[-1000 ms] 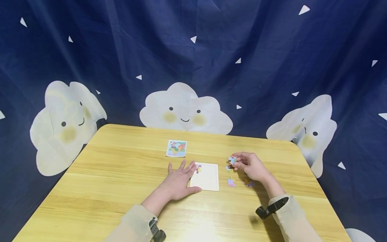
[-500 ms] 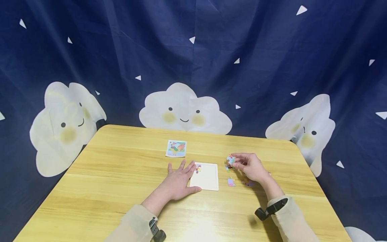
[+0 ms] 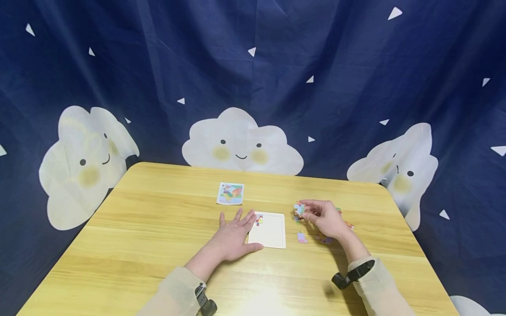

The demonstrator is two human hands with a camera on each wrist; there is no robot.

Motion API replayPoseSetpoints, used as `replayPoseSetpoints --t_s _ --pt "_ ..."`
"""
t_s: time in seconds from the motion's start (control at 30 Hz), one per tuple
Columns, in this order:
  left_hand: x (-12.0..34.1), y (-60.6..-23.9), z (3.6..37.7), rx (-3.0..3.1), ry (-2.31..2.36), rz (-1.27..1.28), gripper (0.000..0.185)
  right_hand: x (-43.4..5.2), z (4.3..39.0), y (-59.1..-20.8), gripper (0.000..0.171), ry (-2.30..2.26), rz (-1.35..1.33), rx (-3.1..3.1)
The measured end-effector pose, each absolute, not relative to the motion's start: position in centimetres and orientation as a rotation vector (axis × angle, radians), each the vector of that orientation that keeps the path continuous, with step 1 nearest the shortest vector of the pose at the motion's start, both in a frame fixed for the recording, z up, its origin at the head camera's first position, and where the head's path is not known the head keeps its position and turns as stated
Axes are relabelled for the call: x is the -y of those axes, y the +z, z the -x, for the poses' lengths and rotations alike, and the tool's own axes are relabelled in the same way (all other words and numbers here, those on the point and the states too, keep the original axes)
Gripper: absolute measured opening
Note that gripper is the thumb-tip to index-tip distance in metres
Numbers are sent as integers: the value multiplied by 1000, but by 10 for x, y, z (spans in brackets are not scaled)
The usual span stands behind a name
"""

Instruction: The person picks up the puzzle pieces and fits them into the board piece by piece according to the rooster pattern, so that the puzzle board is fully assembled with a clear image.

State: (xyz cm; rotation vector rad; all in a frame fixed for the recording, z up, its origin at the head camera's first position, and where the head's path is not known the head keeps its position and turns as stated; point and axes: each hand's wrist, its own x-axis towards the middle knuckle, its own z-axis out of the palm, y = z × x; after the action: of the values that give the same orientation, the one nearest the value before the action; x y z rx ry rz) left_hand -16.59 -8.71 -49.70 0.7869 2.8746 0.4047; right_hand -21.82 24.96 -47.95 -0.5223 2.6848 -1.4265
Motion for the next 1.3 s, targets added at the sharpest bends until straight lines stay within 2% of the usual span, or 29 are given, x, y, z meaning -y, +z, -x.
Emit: replayPoseSetpoints --t_s 1.3 --pt "89 -500 165 -2883 398 -800 96 -217 218 -480 32 -1523 616 -2501"
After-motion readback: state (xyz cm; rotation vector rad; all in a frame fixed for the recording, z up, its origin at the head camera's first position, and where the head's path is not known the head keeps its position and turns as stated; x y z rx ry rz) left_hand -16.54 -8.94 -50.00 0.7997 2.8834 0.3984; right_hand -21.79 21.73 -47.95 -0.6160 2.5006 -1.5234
